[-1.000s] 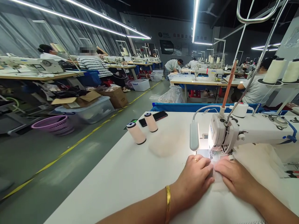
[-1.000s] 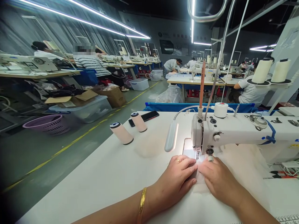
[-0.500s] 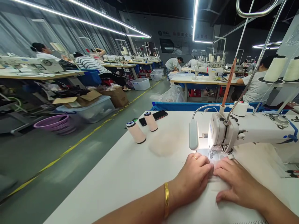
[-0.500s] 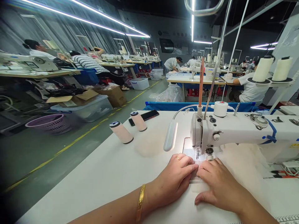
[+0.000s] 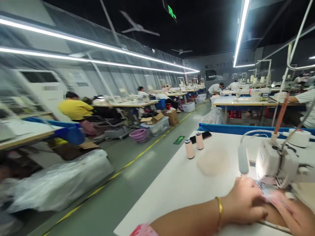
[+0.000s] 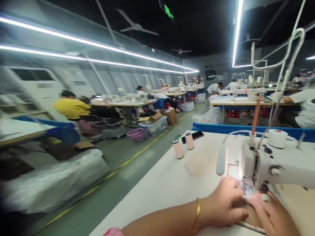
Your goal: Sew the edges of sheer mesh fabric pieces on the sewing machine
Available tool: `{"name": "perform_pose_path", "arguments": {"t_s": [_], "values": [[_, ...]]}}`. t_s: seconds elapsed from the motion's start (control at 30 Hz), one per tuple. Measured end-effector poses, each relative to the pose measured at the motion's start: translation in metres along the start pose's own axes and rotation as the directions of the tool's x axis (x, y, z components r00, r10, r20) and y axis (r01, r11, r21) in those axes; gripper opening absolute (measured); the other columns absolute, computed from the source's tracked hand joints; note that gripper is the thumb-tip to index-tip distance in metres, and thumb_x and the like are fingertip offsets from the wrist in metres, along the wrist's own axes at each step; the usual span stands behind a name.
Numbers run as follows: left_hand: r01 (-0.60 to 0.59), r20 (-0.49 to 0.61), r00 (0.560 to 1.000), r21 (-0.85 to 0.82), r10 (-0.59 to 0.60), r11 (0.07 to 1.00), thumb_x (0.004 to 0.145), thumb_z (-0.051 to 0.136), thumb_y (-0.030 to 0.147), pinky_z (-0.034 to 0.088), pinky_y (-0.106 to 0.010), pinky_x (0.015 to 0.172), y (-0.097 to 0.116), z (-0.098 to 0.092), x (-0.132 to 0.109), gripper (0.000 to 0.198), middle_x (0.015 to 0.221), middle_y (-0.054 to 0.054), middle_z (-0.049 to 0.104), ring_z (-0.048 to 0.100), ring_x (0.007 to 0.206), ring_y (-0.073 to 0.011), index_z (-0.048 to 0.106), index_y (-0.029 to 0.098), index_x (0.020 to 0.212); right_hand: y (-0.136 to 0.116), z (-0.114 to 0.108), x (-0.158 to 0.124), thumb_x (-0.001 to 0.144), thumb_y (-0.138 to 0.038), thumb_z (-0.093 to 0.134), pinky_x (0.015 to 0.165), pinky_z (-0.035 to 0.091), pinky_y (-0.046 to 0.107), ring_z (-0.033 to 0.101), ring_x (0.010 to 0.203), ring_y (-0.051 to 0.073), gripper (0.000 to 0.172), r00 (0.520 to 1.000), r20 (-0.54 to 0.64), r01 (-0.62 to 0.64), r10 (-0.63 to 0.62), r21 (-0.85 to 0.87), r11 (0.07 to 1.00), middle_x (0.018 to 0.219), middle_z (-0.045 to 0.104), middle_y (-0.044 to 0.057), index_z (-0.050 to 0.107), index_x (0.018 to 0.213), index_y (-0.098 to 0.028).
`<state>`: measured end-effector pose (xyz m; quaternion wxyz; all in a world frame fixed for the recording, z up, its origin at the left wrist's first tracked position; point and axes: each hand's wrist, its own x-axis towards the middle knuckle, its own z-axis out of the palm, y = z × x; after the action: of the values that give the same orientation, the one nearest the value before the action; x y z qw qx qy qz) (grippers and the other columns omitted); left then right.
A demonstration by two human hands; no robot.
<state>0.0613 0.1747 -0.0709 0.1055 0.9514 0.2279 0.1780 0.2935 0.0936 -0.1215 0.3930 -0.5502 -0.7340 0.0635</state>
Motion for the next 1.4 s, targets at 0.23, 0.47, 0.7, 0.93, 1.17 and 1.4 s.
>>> {"name": "perform_pose_path", "arguments": {"t_s": [0.23, 0.47, 0.7, 0.93, 1.17, 1.4], "values": [[0.042, -0.114, 0.991, -0.26, -0.074, 0.965, 0.1, 0.065, 0.026, 0.049, -0.034, 0.082, -0.005, -0.008, 0.009, 0.019, 0.09, -0.005, 0.066, 0.061, 0.088, -0.0215, 0.077, 0.021, 0.086, -0.062, -0.022, 0.029, 0.106, -0.059, 0.043, 0.089, 0.058, 0.038, 0.075, 0.098, 0.029, 0.05, 0.928, 0.11, -0.37, 0.355, 0.175, 0.912, 0.101, 0.081, 0.008, 0.076, 0.099, -0.023], [-0.027, -0.153, 0.988, -0.205, -0.005, 0.978, 0.101, 0.058, 0.019, 0.047, -0.035, 0.08, -0.004, -0.009, 0.004, 0.022, 0.092, -0.006, 0.066, 0.058, 0.088, -0.0226, 0.075, 0.02, 0.086, -0.059, -0.028, 0.024, 0.111, -0.052, 0.035, 0.083, 0.055, 0.038, 0.069, 0.089, 0.026, 0.051, 0.952, 0.178, -0.265, 0.249, 0.075, 0.961, 0.093, 0.075, 0.008, 0.071, 0.089, -0.023], [-0.237, -0.203, 0.954, -0.066, 0.219, 0.969, 0.1, 0.057, 0.01, 0.043, -0.038, 0.09, 0.007, -0.018, -0.018, 0.02, 0.105, -0.004, 0.074, 0.063, 0.1, -0.0215, 0.072, 0.023, 0.101, -0.071, -0.05, 0.02, 0.111, -0.055, 0.044, 0.087, 0.051, 0.039, 0.065, 0.097, 0.026, 0.04, 0.929, 0.357, 0.121, -0.098, -0.045, 0.992, 0.102, 0.073, 0.007, 0.069, 0.112, -0.024], [-0.235, -0.17, 0.96, -0.056, 0.222, 0.97, 0.099, 0.058, 0.008, 0.039, -0.039, 0.091, 0.012, -0.023, -0.023, 0.019, 0.104, -0.001, 0.077, 0.064, 0.097, -0.0193, 0.07, 0.022, 0.102, -0.078, -0.053, 0.019, 0.112, -0.05, 0.045, 0.085, 0.05, 0.038, 0.064, 0.092, 0.025, 0.035, 0.912, 0.39, 0.194, -0.13, -0.128, 0.973, 0.096, 0.071, 0.006, 0.07, 0.113, -0.025], [-0.2, -0.162, 0.969, -0.058, 0.188, 0.978, 0.1, 0.056, 0.009, 0.038, -0.041, 0.09, 0.007, -0.025, -0.019, 0.021, 0.104, -0.001, 0.078, 0.063, 0.095, -0.0202, 0.071, 0.022, 0.103, -0.073, -0.044, 0.018, 0.113, -0.043, 0.045, 0.083, 0.047, 0.039, 0.063, 0.093, 0.025, 0.03, 0.914, 0.393, 0.176, -0.103, -0.154, 0.972, 0.102, 0.072, 0.005, 0.068, 0.111, -0.023], [-0.167, -0.15, 0.975, 0.006, 0.166, 0.986, 0.102, 0.054, 0.013, 0.039, -0.041, 0.087, 0.003, -0.028, -0.014, 0.02, 0.105, -0.003, 0.078, 0.064, 0.098, -0.0223, 0.072, 0.022, 0.105, -0.069, -0.039, 0.016, 0.11, -0.034, 0.051, 0.087, 0.051, 0.043, 0.064, 0.104, 0.03, 0.024, 0.937, 0.334, 0.174, -0.101, -0.198, 0.965, 0.114, 0.074, 0.009, 0.068, 0.123, -0.023]]}}
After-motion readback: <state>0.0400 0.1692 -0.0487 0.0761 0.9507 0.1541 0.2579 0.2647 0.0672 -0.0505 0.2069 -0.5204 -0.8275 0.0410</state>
